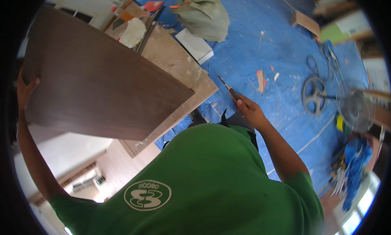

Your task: The person handles a cabinet door, places it on a workbench, and uses a utility knife to trim its edge. They then flip the door and inspect the surface.

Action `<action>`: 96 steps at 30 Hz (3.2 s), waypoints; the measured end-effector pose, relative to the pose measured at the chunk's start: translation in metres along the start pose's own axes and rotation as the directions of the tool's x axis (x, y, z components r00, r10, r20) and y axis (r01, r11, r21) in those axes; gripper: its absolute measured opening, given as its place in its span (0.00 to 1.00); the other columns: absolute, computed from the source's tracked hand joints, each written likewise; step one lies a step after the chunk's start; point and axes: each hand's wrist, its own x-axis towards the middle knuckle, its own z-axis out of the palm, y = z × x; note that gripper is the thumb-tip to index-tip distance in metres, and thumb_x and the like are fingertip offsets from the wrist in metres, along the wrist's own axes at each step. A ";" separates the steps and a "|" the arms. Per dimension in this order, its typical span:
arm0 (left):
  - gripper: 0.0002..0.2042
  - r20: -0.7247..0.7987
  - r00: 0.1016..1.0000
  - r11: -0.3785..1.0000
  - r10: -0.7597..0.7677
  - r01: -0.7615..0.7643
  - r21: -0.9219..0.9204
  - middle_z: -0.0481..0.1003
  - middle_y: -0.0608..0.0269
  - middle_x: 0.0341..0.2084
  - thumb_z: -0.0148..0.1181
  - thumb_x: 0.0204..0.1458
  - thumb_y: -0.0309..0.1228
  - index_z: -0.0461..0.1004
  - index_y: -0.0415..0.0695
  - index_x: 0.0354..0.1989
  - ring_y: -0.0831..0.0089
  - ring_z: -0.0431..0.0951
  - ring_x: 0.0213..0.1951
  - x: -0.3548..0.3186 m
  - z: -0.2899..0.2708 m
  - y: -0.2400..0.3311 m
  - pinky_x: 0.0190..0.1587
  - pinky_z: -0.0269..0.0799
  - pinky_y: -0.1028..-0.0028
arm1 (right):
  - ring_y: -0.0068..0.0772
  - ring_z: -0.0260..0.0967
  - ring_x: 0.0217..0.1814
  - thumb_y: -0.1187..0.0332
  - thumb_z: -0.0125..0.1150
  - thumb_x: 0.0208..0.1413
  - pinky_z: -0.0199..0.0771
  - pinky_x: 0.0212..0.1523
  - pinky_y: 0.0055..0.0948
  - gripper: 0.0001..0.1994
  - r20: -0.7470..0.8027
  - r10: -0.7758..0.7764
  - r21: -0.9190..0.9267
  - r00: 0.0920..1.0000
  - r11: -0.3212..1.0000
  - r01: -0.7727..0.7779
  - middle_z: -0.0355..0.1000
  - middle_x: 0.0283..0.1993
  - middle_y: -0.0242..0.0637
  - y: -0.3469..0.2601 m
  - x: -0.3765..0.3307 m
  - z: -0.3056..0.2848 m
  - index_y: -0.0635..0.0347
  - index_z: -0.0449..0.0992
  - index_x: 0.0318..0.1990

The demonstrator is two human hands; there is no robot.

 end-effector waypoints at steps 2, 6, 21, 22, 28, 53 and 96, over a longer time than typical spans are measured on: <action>0.50 -0.001 0.999 0.998 0.054 -0.054 0.034 0.68 0.42 0.61 0.71 0.43 0.57 0.59 0.34 0.68 0.53 0.68 0.63 0.017 0.020 -0.015 0.66 0.60 0.62 | 0.18 0.65 0.36 0.51 0.51 0.68 0.68 0.37 0.23 0.26 -0.025 0.052 0.070 0.998 0.996 -0.050 0.67 0.35 0.27 0.011 -0.015 0.028 0.54 0.66 0.68; 0.51 -0.018 0.990 0.989 0.137 -0.136 0.065 0.70 0.41 0.59 0.71 0.42 0.58 0.59 0.33 0.67 0.51 0.69 0.62 0.043 0.046 -0.024 0.65 0.62 0.61 | 0.25 0.68 0.41 0.54 0.50 0.69 0.70 0.43 0.29 0.25 -0.038 0.089 0.048 0.995 0.995 -0.087 0.71 0.38 0.32 0.024 -0.033 0.080 0.56 0.65 0.68; 0.44 0.186 0.981 0.984 0.058 -0.025 -0.174 0.69 0.45 0.59 0.72 0.45 0.46 0.61 0.33 0.66 0.55 0.68 0.61 0.043 0.034 0.008 0.65 0.59 0.64 | 0.56 0.71 0.50 0.59 0.45 0.69 0.70 0.50 0.48 0.16 -0.053 -0.203 -0.293 0.978 0.939 0.179 0.73 0.44 0.52 0.015 0.001 0.118 0.61 0.69 0.54; 0.44 0.184 0.982 0.984 0.049 -0.016 -0.176 0.69 0.45 0.59 0.73 0.44 0.45 0.61 0.33 0.66 0.56 0.68 0.61 0.039 0.030 0.009 0.65 0.59 0.64 | 0.56 0.71 0.50 0.59 0.45 0.69 0.70 0.50 0.48 0.16 -0.052 -0.177 -0.307 0.983 0.939 0.153 0.73 0.44 0.52 0.015 0.002 0.118 0.61 0.70 0.54; 0.45 0.106 0.993 0.990 -0.048 0.061 -0.127 0.65 0.46 0.63 0.73 0.45 0.43 0.58 0.35 0.68 0.57 0.64 0.65 0.018 0.010 0.014 0.68 0.54 0.64 | 0.57 0.71 0.51 0.59 0.45 0.69 0.71 0.52 0.46 0.18 0.009 -0.152 -0.319 0.988 0.936 0.146 0.73 0.46 0.53 0.009 0.011 0.102 0.62 0.70 0.55; 0.45 0.137 0.981 0.991 -0.135 0.136 0.008 0.65 0.46 0.64 0.73 0.47 0.43 0.57 0.33 0.69 0.57 0.64 0.65 0.000 -0.018 0.026 0.68 0.51 0.67 | 0.56 0.72 0.46 0.58 0.45 0.70 0.72 0.46 0.48 0.17 0.010 -0.153 -0.254 0.988 0.955 0.150 0.72 0.41 0.51 0.014 0.032 0.110 0.60 0.69 0.54; 0.43 0.119 0.992 0.999 -0.037 0.036 0.013 0.65 0.43 0.63 0.69 0.49 0.48 0.58 0.32 0.67 0.53 0.63 0.65 -0.002 -0.020 0.027 0.68 0.52 0.65 | 0.59 0.71 0.38 0.51 0.43 0.69 0.69 0.39 0.50 0.22 0.050 0.014 -0.248 0.999 0.969 -0.001 0.71 0.31 0.54 0.012 0.047 0.117 0.62 0.71 0.36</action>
